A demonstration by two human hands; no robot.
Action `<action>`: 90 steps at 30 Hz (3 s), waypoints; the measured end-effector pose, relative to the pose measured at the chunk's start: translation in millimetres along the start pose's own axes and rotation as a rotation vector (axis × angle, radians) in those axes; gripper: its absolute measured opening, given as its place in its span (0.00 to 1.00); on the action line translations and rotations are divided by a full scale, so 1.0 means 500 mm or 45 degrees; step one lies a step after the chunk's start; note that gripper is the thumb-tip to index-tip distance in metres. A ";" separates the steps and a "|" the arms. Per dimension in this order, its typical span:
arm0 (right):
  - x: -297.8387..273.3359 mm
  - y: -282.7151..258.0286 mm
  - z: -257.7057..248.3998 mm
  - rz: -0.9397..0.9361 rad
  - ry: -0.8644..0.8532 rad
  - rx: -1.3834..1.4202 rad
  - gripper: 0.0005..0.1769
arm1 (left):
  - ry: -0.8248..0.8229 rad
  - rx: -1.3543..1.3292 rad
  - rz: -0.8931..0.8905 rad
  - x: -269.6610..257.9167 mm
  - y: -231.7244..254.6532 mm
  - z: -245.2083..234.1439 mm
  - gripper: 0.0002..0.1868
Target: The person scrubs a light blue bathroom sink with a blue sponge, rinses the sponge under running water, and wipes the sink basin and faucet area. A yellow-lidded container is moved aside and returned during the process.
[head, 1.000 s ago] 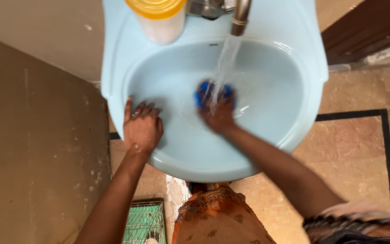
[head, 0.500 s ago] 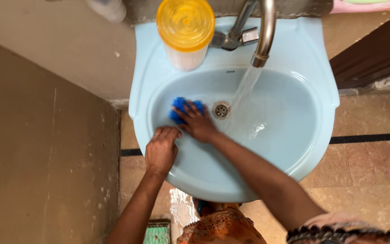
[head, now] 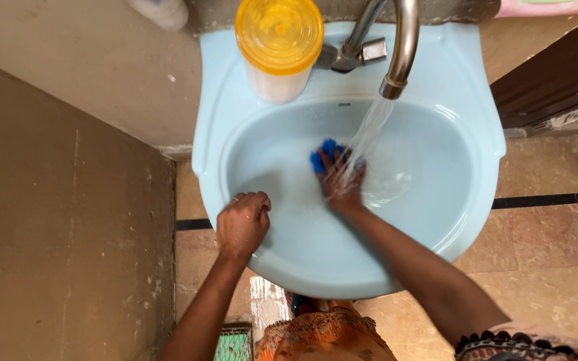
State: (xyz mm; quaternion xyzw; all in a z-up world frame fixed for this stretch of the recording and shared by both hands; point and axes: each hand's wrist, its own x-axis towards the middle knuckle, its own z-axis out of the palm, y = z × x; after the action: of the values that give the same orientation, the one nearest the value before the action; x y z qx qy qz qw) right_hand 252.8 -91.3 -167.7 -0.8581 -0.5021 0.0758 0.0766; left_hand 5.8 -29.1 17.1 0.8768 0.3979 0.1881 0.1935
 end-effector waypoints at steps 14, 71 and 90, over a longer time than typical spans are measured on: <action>0.086 -0.322 -0.090 -0.097 0.180 0.820 0.51 | 0.123 -0.080 0.066 -0.005 -0.014 0.011 0.07; -0.023 0.068 -0.136 -0.119 -0.236 -0.217 0.45 | -0.027 0.010 -0.016 0.002 -0.010 0.010 0.08; -0.196 0.073 -0.250 -1.032 -0.950 0.332 0.44 | -0.153 0.380 -0.010 0.014 0.000 0.024 0.18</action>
State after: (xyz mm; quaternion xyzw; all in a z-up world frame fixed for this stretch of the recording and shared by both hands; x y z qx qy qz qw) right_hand 262.3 -201.3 -48.1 -0.4953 -0.7709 0.3998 0.0224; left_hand 16.0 -26.0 8.4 0.9039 0.4128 0.0733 0.0852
